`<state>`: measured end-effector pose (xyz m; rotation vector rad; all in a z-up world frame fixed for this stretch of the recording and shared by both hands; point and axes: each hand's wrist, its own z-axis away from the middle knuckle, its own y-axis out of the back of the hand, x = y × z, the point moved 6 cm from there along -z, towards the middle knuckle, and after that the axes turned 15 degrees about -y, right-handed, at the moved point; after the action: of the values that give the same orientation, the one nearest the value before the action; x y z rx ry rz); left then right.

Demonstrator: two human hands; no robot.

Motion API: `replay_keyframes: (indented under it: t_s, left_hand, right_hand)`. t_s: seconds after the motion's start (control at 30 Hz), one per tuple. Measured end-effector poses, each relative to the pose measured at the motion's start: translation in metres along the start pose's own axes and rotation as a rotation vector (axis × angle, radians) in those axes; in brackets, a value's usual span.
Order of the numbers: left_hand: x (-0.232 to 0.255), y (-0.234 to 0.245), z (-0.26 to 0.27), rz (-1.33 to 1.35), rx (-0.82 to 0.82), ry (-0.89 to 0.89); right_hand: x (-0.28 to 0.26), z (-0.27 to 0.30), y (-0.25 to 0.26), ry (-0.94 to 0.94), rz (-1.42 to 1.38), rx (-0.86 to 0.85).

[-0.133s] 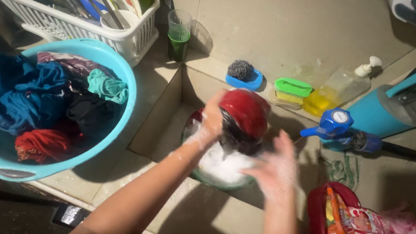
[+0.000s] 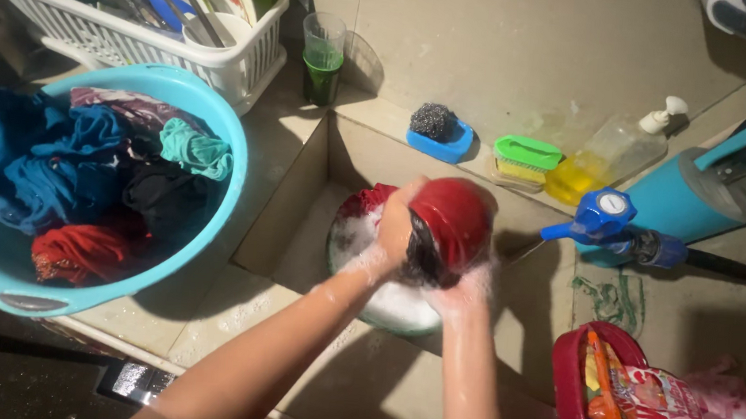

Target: The person hand washes several pieces of clothing in a small basin of soapy water at a sink. They scrub and rinse a red garment, a yellow garment, a dark patterned garment, and a striped garment, then place each item into a larger blue basin filled with water.

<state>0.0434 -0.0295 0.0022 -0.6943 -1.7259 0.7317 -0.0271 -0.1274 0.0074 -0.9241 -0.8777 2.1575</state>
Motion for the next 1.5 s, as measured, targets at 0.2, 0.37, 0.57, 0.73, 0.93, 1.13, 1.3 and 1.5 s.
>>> replay_keyframes:
  t_s: [0.2, 0.37, 0.57, 0.73, 0.93, 1.13, 1.3, 1.5]
  left_hand:
    - [0.025, 0.006, 0.011, -0.339, -0.127, -0.123]
    - [0.008, 0.03, 0.016, -0.761, -0.044, -0.044]
    - [-0.048, 0.063, 0.018, 0.262, 0.274, 0.114]
    - [-0.058, 0.098, 0.02, -0.179, 0.089, -0.012]
    - [-0.039, 0.135, 0.027, 0.324, 0.45, 0.158]
    - [0.118, 0.136, -0.029, 0.709, 0.107, -0.24]
    - [0.226, 0.197, -0.058, 0.449, 0.373, -0.594]
    - [0.213, 0.248, -0.01, 0.098, 0.661, -0.368]
  right_hand:
    - [-0.008, -0.039, 0.031, 0.198, 0.171, -0.067]
    - [0.004, -0.056, 0.015, 0.155, 0.092, -0.126]
    - [0.015, -0.06, -0.016, 0.158, 0.164, -0.265]
    - [0.029, -0.06, 0.001, 0.151, 0.227, -0.285]
    - [0.06, -0.072, -0.002, -0.03, 0.173, -0.169]
    - [0.07, -0.092, -0.137, -0.069, 0.359, -0.448]
    - [0.122, -0.12, -0.239, -0.001, 0.507, -0.691]
    - [0.183, -0.067, -0.168, 1.138, 1.241, 0.021]
